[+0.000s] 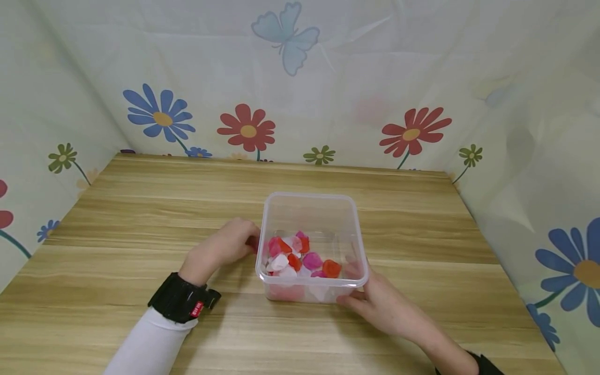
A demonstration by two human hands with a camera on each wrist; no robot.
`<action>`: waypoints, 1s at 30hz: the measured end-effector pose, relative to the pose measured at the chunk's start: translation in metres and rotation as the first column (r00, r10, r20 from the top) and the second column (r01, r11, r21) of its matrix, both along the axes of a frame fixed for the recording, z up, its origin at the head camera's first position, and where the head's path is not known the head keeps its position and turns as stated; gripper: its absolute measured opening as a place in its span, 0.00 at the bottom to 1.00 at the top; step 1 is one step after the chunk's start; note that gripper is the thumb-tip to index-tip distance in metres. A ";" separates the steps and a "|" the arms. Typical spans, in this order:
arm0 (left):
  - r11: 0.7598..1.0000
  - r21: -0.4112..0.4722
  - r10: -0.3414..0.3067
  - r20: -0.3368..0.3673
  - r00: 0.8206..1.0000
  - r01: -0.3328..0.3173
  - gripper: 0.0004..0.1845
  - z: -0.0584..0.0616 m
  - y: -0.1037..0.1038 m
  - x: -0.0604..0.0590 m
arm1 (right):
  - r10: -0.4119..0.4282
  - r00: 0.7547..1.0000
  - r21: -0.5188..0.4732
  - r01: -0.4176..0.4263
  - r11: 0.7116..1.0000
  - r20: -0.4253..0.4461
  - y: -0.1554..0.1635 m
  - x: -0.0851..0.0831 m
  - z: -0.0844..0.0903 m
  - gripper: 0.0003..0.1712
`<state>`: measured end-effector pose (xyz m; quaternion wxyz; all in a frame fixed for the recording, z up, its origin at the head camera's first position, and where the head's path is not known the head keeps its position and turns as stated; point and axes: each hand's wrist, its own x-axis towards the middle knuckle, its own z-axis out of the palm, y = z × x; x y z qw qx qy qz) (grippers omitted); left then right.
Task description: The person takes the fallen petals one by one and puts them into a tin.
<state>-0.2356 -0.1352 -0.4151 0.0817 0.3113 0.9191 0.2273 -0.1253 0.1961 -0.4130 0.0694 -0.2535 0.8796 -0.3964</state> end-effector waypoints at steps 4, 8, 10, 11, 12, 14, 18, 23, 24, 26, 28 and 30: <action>1.000 0.013 0.023 0.021 1.000 -0.023 0.06 0.004 -0.002 0.000 | 0.003 1.000 -0.003 -0.003 1.000 0.001 0.001 0.000 0.000 0.26; 0.997 0.041 0.064 -0.016 0.998 -0.063 0.08 0.013 -0.004 0.002 | 0.007 1.000 -0.003 -0.007 1.000 -0.005 0.001 0.000 0.000 0.25; 0.993 0.067 0.104 -0.065 0.992 -0.100 0.08 0.019 -0.004 0.003 | 0.006 1.000 -0.003 -0.006 1.000 -0.007 0.001 0.000 0.000 0.26; 0.988 0.086 0.135 -0.095 0.986 -0.127 0.07 0.023 -0.004 0.004 | 0.004 1.000 0.000 -0.004 1.000 -0.009 0.001 -0.001 0.000 0.26; 0.982 0.109 0.168 -0.123 0.978 -0.155 0.07 0.026 -0.004 0.004 | 0.003 1.000 0.000 -0.003 1.000 -0.008 0.001 -0.001 0.000 0.26; 0.966 0.165 0.229 -0.182 0.956 -0.200 0.05 0.032 -0.003 0.006 | -0.001 1.000 0.003 0.001 1.000 -0.010 0.001 -0.001 0.000 0.26; 0.929 0.281 0.319 -0.283 0.905 -0.240 0.03 0.041 0.001 0.011 | 0.000 1.000 0.003 0.000 1.000 -0.013 0.001 -0.001 0.001 0.26; 0.884 0.410 0.379 -0.343 0.859 -0.226 0.04 0.051 0.010 0.023 | 0.011 1.000 -0.006 -0.011 1.000 -0.017 0.001 0.000 0.000 0.25; 0.877 0.427 0.384 -0.352 0.854 -0.219 0.05 0.054 0.012 0.026 | 0.015 1.000 -0.009 -0.016 1.000 -0.016 0.001 0.000 0.000 0.25; 0.872 0.448 0.383 -0.372 0.845 -0.198 0.06 0.059 0.016 0.031 | 0.020 1.000 -0.013 -0.021 1.000 -0.013 0.001 0.000 0.000 0.25; 0.875 0.452 0.367 -0.390 0.844 -0.172 0.07 0.064 0.019 0.037 | 0.024 1.000 -0.015 -0.024 1.000 -0.013 0.001 0.000 0.000 0.25; 0.886 0.444 0.336 -0.408 0.849 -0.137 0.07 0.068 0.023 0.043 | 0.024 1.000 -0.014 -0.025 1.000 -0.015 0.002 0.000 -0.001 0.25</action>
